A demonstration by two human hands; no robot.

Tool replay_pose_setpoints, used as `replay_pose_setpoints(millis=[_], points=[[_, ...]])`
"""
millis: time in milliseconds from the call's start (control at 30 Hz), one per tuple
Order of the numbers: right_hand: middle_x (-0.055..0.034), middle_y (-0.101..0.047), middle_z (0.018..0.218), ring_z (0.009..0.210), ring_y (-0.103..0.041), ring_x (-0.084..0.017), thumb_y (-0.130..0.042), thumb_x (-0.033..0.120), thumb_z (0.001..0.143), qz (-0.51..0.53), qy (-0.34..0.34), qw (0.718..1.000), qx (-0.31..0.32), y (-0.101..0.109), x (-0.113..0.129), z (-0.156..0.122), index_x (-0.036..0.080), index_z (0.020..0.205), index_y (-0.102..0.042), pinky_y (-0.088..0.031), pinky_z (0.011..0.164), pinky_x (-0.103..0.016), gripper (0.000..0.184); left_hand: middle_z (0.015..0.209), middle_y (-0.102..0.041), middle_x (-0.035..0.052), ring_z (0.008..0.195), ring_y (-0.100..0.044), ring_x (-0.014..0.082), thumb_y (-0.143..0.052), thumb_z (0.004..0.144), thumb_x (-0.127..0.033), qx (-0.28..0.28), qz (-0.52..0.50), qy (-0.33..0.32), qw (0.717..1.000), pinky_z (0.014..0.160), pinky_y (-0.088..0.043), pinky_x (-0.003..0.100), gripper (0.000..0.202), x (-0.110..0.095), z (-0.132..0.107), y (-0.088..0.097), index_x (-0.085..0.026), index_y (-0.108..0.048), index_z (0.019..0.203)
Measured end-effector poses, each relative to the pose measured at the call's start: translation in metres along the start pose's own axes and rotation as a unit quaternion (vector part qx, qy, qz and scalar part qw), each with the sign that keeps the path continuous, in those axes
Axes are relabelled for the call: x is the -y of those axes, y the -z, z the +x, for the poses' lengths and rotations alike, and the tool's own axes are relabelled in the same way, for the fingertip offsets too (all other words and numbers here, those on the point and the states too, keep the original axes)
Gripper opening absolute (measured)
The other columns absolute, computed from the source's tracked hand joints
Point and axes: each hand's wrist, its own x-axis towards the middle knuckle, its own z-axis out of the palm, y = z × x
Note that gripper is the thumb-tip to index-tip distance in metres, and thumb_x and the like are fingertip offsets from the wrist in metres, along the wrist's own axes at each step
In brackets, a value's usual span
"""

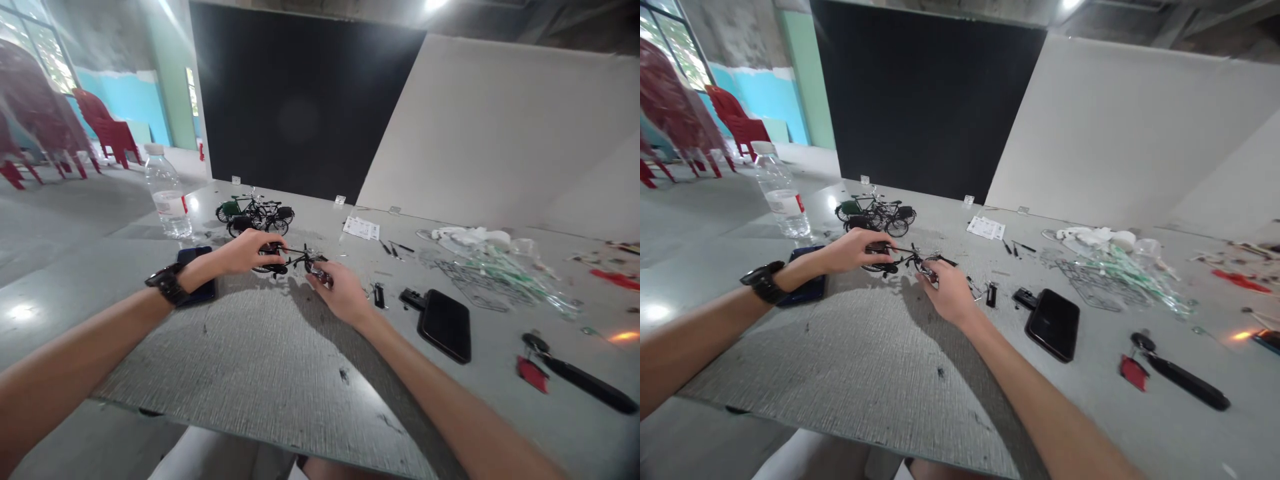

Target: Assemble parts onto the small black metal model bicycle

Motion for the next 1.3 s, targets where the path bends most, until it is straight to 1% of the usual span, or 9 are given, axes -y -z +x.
replay_pose_setpoints(millis=[67, 267, 367, 500, 600, 700, 933, 1100, 1300], points=[[-0.0106, -0.074, 0.098, 0.074, -0.065, -0.021, -0.055, 0.047, 0.097, -0.006, 0.001, 1.0, -0.005, -0.001, 0.0, 0.0, 0.019, 0.111, -0.072, -0.048, 0.065, -0.033, 0.036, 0.088, -0.073, 0.0035, 0.069, -0.062, 0.0167, -0.057, 0.095, -0.054, -0.005, -0.002, 0.008, 1.0, 0.065, -0.041, 0.028, 0.039, -0.001, 0.0, -0.002, -0.021, -0.067, 0.115], [-0.0081, -0.073, 0.093, 0.075, -0.065, -0.025, -0.062, 0.058, 0.091, -0.032, -0.003, 0.999, -0.016, -0.004, -0.004, 0.003, 0.024, 0.095, -0.071, -0.047, 0.062, -0.037, 0.036, 0.094, -0.074, 0.0064, 0.072, -0.064, 0.018, -0.055, 0.095, -0.056, -0.026, 0.019, 0.009, 0.999, 0.067, -0.043, 0.029, 0.044, -0.002, 0.001, -0.01, -0.021, -0.067, 0.118], [-0.0089, -0.072, 0.096, 0.076, -0.065, -0.027, -0.06, 0.061, 0.091, -0.048, 0.0, 0.999, -0.013, -0.004, -0.005, 0.004, 0.026, 0.099, -0.073, -0.048, 0.062, -0.04, 0.038, 0.099, -0.074, 0.0082, 0.077, -0.065, 0.0193, -0.054, 0.096, -0.055, -0.035, 0.038, 0.013, 0.999, 0.07, -0.044, 0.03, 0.044, 0.001, 0.001, -0.011, -0.02, -0.066, 0.12], [-0.0093, -0.072, 0.097, 0.078, -0.067, -0.027, -0.058, 0.061, 0.092, -0.047, -0.009, 0.999, -0.024, 0.001, -0.005, 0.004, 0.03, 0.106, -0.073, -0.051, 0.062, -0.041, 0.037, 0.109, -0.073, 0.0119, 0.089, -0.067, 0.0233, -0.051, 0.097, -0.055, -0.057, 0.076, 0.03, 0.995, 0.076, -0.048, 0.033, 0.048, 0.016, 0.0, -0.011, -0.018, -0.063, 0.125], [-0.0096, -0.073, 0.103, 0.082, -0.068, -0.027, -0.057, 0.056, 0.095, -0.036, -0.015, 0.999, -0.018, 0.004, -0.003, 0.002, 0.027, 0.105, -0.073, -0.052, 0.065, -0.04, 0.034, 0.118, -0.071, 0.0132, 0.099, -0.067, 0.0256, -0.049, 0.098, -0.054, -0.058, 0.107, 0.054, 0.991, 0.079, -0.048, 0.034, 0.048, 0.026, -0.001, -0.013, -0.018, -0.062, 0.126], [-0.0106, -0.074, 0.105, 0.086, -0.068, -0.026, -0.057, 0.051, 0.096, -0.025, -0.018, 0.999, -0.017, 0.006, -0.002, 0.001, 0.022, 0.106, -0.073, -0.052, 0.068, -0.039, 0.035, 0.121, -0.07, 0.0125, 0.1, -0.067, 0.0271, -0.048, 0.098, -0.055, -0.046, 0.139, 0.084, 0.986, 0.075, -0.048, 0.032, 0.049, 0.031, -0.004, -0.015, -0.019, -0.059, 0.13], [-0.0143, -0.073, 0.106, 0.082, -0.067, -0.025, -0.052, 0.057, 0.097, -0.036, -0.026, 0.998, -0.039, 0.014, -0.007, 0.002, 0.018, 0.112, -0.072, -0.049, 0.064, -0.035, 0.047, 0.125, -0.067, 0.0126, 0.099, -0.066, 0.0273, -0.056, 0.092, -0.063, -0.073, 0.157, 0.099, 0.98, 0.072, -0.048, 0.031, 0.06, 0.024, -0.007, -0.013, -0.023, -0.052, 0.136], [-0.014, -0.072, 0.103, 0.08, -0.065, -0.024, -0.048, 0.054, 0.098, -0.059, -0.031, 0.996, -0.063, 0.023, -0.015, 0.002, 0.016, 0.111, -0.071, -0.047, 0.065, -0.035, 0.046, 0.122, -0.067, 0.0117, 0.097, -0.065, 0.0269, -0.052, 0.094, -0.063, -0.077, 0.164, 0.101, 0.978, 0.071, -0.047, 0.032, 0.055, 0.02, -0.006, -0.013, -0.023, -0.054, 0.132], [-0.0132, -0.072, 0.102, 0.083, -0.065, -0.025, -0.048, 0.053, 0.099, -0.08, -0.026, 0.993, -0.081, 0.029, -0.025, 0.003, 0.017, 0.111, -0.07, -0.046, 0.067, -0.035, 0.044, 0.123, -0.066, 0.0114, 0.098, -0.065, 0.0271, -0.052, 0.093, -0.068, -0.086, 0.164, 0.11, 0.977, 0.072, -0.047, 0.032, 0.06, 0.015, -0.007, -0.011, -0.022, -0.052, 0.132]])
